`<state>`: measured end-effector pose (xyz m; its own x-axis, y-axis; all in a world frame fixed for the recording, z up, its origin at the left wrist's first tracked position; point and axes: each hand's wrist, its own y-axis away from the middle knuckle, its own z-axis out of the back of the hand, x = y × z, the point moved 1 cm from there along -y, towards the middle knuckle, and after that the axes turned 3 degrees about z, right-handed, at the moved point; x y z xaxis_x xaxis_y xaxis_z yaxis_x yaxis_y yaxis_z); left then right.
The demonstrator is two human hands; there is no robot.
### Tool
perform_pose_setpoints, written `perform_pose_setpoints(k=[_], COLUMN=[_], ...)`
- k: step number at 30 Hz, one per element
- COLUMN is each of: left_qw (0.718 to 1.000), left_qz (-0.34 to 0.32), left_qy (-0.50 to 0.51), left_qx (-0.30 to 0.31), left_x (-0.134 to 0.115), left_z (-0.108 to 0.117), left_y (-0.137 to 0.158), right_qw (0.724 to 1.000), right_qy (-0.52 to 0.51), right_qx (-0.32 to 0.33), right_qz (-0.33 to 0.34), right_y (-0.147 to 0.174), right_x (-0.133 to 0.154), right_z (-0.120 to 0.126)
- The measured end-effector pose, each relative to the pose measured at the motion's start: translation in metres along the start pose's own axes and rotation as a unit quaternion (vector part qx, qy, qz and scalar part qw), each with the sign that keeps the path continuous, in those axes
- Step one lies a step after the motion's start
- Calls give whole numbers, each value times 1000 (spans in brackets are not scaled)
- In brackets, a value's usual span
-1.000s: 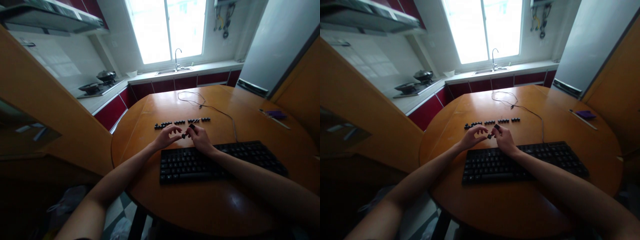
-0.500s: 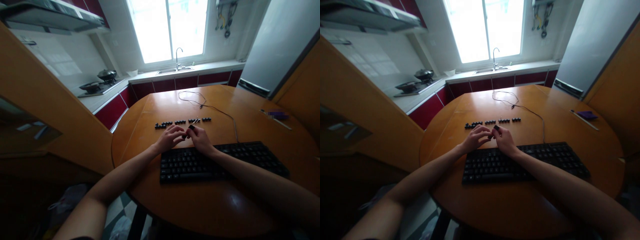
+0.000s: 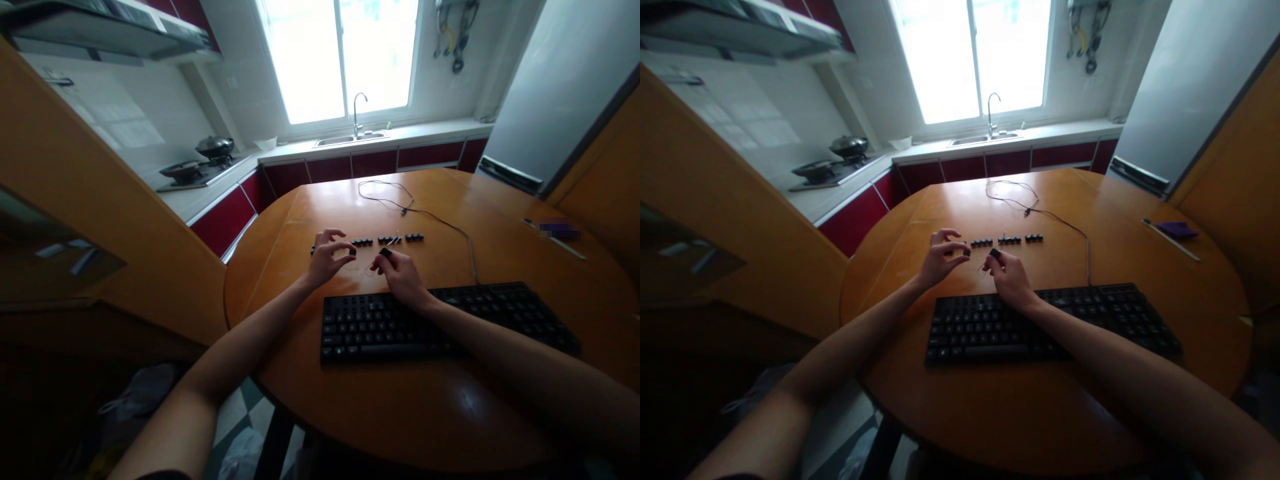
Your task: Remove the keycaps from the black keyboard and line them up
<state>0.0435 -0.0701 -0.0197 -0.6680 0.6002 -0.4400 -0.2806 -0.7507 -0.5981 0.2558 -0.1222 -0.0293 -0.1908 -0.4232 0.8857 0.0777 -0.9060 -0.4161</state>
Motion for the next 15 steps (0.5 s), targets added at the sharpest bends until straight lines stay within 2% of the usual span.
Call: perform_pose_setpoints(k=[2,6,15], left_qw=[997,986,978], left_qz=[49,108,161], left_qy=[-60,-127,-130], left_qx=[-9,15,19], left_x=[19,44,49], left_z=[0,-4,-6], left_y=[-3,-2,1], right_qw=[1000,1000,1000], right_qy=[7,13,21], right_qx=[0,5,9], right_qz=[-1,-3,-5], right_y=[0,0,1], right_x=[-1,-2,-4], right_z=[0,0,0])
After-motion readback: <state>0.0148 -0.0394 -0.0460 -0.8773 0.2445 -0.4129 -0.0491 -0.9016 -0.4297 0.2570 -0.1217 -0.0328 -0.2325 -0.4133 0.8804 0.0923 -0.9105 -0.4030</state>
